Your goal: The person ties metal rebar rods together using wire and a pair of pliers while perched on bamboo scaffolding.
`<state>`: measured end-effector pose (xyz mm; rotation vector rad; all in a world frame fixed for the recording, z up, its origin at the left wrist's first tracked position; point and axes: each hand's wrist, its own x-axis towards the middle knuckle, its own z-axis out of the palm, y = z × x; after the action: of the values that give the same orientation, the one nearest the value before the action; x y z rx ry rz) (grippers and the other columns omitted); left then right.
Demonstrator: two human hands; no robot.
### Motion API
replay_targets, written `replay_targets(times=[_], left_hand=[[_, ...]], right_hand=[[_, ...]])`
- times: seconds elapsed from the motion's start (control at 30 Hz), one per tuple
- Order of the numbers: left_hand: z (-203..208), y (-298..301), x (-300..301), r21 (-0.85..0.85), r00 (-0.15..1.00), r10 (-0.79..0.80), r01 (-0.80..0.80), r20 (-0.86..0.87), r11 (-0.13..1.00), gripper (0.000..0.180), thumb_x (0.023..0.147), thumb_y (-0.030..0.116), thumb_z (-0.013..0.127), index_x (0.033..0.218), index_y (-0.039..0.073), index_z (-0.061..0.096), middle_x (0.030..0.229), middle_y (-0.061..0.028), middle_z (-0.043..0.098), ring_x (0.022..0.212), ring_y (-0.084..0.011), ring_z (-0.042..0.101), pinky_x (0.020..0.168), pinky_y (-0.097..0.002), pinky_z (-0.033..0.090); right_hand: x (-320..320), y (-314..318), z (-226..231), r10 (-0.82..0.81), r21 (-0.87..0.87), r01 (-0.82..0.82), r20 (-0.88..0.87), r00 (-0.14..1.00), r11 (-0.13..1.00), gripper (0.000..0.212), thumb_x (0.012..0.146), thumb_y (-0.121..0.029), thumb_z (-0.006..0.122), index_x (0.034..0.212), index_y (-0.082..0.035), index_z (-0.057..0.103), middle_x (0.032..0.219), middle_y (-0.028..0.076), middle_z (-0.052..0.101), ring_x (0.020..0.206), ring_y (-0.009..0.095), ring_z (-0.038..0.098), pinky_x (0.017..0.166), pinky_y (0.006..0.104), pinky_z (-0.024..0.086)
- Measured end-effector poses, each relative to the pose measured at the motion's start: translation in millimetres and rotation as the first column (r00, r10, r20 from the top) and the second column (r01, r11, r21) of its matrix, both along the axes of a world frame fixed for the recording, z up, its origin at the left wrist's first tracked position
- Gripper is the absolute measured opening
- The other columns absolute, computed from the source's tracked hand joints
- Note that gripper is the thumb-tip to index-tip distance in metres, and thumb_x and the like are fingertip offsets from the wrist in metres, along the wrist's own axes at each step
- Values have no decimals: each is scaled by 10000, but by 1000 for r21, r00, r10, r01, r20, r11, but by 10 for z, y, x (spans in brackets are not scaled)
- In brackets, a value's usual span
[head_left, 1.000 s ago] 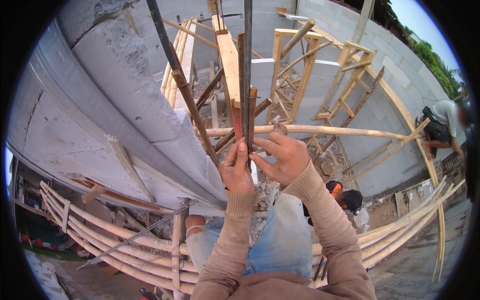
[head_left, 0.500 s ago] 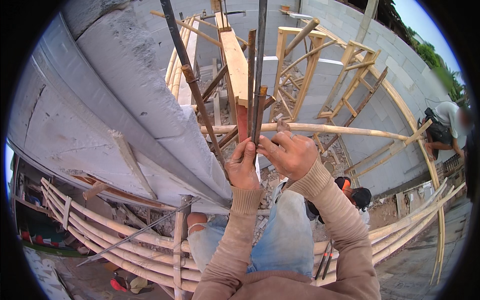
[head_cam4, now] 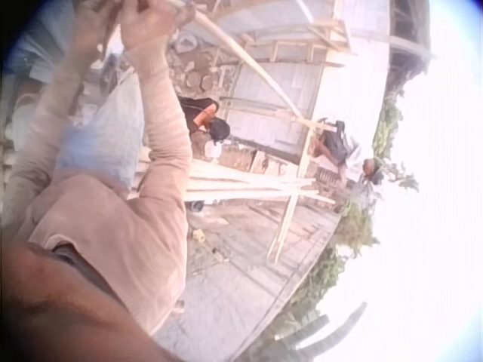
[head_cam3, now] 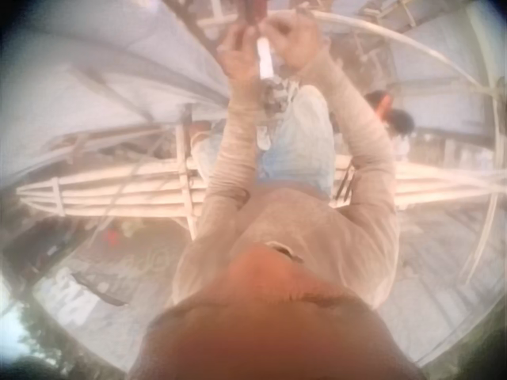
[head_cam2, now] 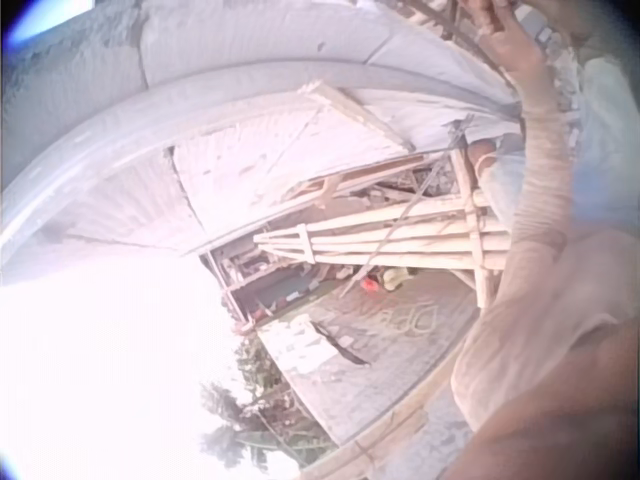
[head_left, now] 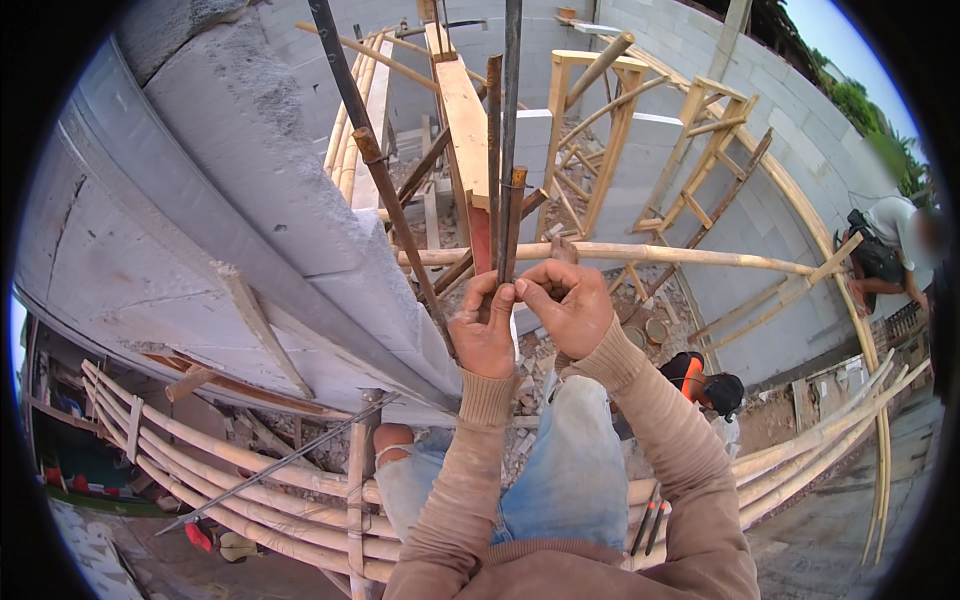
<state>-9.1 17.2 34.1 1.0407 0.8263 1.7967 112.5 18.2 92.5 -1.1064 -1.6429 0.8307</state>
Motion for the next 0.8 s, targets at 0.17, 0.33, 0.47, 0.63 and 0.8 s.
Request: replay_targets(times=[0.17,0.33,0.47,0.63,0.8], left_hand=[[67,-14,-32,-2,998,3,-3,-56,1000,209,967,154,645,1054,-37,648,923,-32,639,833,-99,585,774,-239,485],[12,50,-65,-27,988,106,-109,-114,994,236,962,153,652,1024,-74,650,892,-45,637,777,-114,579,748,-265,506],[124,11,185,26,997,32,-34,75,999,245,958,164,657,1005,-77,663,883,-75,633,769,-116,569,725,-265,490],[-31,75,24,51,980,-37,27,194,998,249,974,136,626,1087,-86,625,985,-109,642,830,-162,553,747,-284,484],[-40,59,57,43,972,-77,69,224,997,253,971,128,627,1100,-90,622,1008,-119,637,840,-161,541,751,-280,467]], right_hand=[[83,119,75,66,-468,-271,-409,910,841,185,930,-147,659,969,32,686,794,22,684,732,86,603,678,251,479],[231,-339,-8,-341,400,211,290,894,892,424,873,-262,704,1148,36,577,1042,149,594,998,300,552,876,424,438],[1101,-1356,-603,-711,467,541,387,587,700,468,853,-265,697,1174,23,518,1176,213,525,1086,402,495,965,485,382],[1493,-3205,-1704,-356,-66,871,896,266,486,705,831,-462,699,1278,16,435,1292,223,453,1172,407,468,998,488,375],[1389,-4227,-2033,-228,-432,893,863,450,129,892,767,-548,743,1359,5,369,1328,227,439,1255,413,451,1003,485,425]])
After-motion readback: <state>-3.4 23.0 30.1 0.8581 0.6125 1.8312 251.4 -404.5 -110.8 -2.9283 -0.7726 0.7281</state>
